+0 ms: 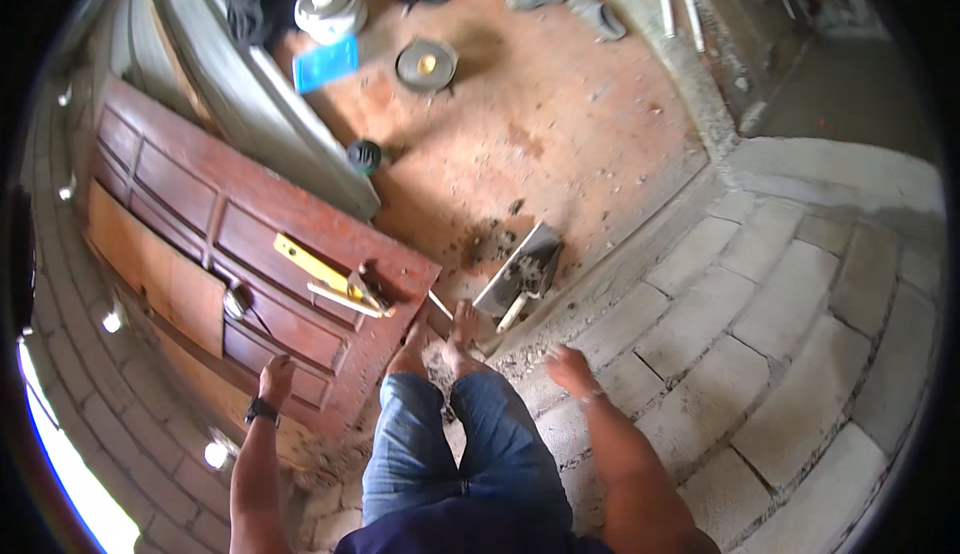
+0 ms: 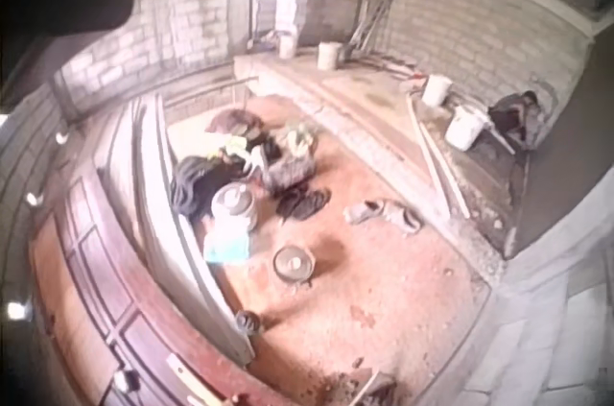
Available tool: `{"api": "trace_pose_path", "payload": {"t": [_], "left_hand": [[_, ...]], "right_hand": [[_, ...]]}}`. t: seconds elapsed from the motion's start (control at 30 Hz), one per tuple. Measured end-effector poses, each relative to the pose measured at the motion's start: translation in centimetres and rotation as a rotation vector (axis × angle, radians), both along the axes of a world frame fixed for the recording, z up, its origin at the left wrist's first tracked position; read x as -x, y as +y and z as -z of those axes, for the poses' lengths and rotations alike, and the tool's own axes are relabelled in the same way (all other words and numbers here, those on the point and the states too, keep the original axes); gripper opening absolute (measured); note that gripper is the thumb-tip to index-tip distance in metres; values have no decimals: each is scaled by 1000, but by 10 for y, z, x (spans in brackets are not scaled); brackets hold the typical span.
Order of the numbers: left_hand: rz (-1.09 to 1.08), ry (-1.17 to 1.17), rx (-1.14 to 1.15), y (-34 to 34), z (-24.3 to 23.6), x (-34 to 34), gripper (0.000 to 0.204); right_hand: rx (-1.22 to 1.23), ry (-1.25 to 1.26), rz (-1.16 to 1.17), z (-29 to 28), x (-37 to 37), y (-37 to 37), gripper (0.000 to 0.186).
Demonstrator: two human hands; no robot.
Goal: Installing and securing an electrical junction box into a masonry wall using mortar.
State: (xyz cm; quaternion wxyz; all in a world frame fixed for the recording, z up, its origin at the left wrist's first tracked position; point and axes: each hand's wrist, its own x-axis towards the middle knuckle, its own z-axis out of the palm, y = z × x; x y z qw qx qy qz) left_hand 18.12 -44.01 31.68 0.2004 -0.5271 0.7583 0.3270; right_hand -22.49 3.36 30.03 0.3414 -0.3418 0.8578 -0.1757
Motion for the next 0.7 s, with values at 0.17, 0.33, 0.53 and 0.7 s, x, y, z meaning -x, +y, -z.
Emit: {"api": "trace_pose_path", "payload": {"t": [0.17,0.33,0.53,0.7], "left_hand": [[-276,181,47,-38,-106,4,31],[-258,267,38,-31,-163,59,29],[-54,195,-18,21,-165,132,37],[-2,177,-196,17,-136,193,35]], "right_hand": [[-502,79,35,-145,38,181,28],[-458,25,515,-180,18,194,29],[-172,-369,591,-196,0,113,29],[-13,-228,566,-200,44,98,34]]}}
